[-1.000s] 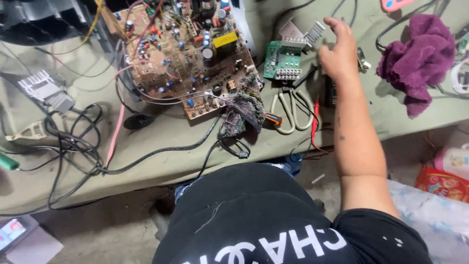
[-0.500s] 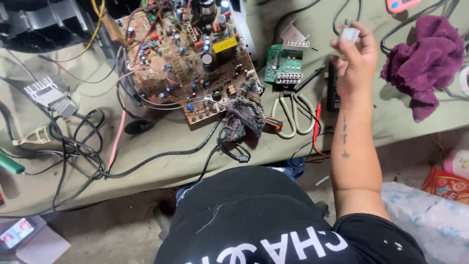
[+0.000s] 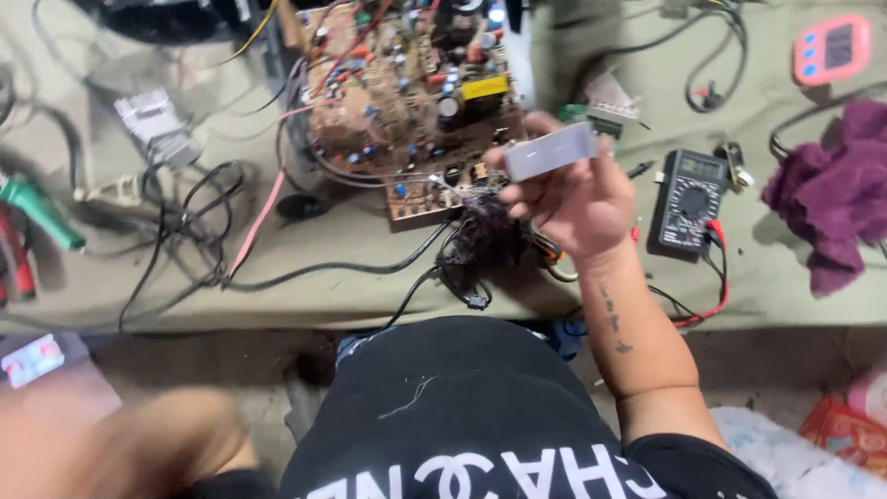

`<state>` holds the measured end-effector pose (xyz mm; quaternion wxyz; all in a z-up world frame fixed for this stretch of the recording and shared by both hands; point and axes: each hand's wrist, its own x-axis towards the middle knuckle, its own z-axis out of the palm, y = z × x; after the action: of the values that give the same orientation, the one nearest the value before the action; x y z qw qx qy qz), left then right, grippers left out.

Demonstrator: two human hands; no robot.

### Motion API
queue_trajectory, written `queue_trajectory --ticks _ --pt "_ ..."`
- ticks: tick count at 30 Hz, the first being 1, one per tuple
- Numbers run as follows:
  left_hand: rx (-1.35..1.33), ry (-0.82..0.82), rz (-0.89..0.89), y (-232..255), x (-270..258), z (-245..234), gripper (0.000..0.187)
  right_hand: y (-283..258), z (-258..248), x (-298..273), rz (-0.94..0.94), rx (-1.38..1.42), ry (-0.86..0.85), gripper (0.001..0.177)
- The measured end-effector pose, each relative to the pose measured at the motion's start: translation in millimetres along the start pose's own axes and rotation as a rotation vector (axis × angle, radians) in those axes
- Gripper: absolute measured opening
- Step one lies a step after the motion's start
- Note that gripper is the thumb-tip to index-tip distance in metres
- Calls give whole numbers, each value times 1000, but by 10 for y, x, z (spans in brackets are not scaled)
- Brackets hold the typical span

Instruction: Cleaning dust and debris from electronic components like heat sinks and circuit boards using a brush and screwdriver.

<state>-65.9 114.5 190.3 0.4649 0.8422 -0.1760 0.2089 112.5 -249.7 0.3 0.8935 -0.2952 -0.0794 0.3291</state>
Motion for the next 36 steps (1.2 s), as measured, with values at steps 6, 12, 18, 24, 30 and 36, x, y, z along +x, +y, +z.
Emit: queue_trajectory --ticks 6,12,18,24,30,36 --pt "-107 -58 -11 -1286 -165 1617 72 666 -41 148 374 109 8 87" --pt "-416 -103 -173 -1566 -263 2159 95 970 -411 213 361 -271 75 78" --pt "-631 164 -456 -1867 -441 2123 87 506 -54 -37 -552 -1693 0 47" --pt "-683 341 -604 -1572 -268 2004 74 312 -332 -309 -482 -2034 9 50" --pt "-965 261 -586 -1456 -291 1907 68 156 -182 -291 -273 -1921 82 24" --pt "-873 133 -394 -1302 -334 1960 71 -10 -140 -227 -455 -987 315 25"
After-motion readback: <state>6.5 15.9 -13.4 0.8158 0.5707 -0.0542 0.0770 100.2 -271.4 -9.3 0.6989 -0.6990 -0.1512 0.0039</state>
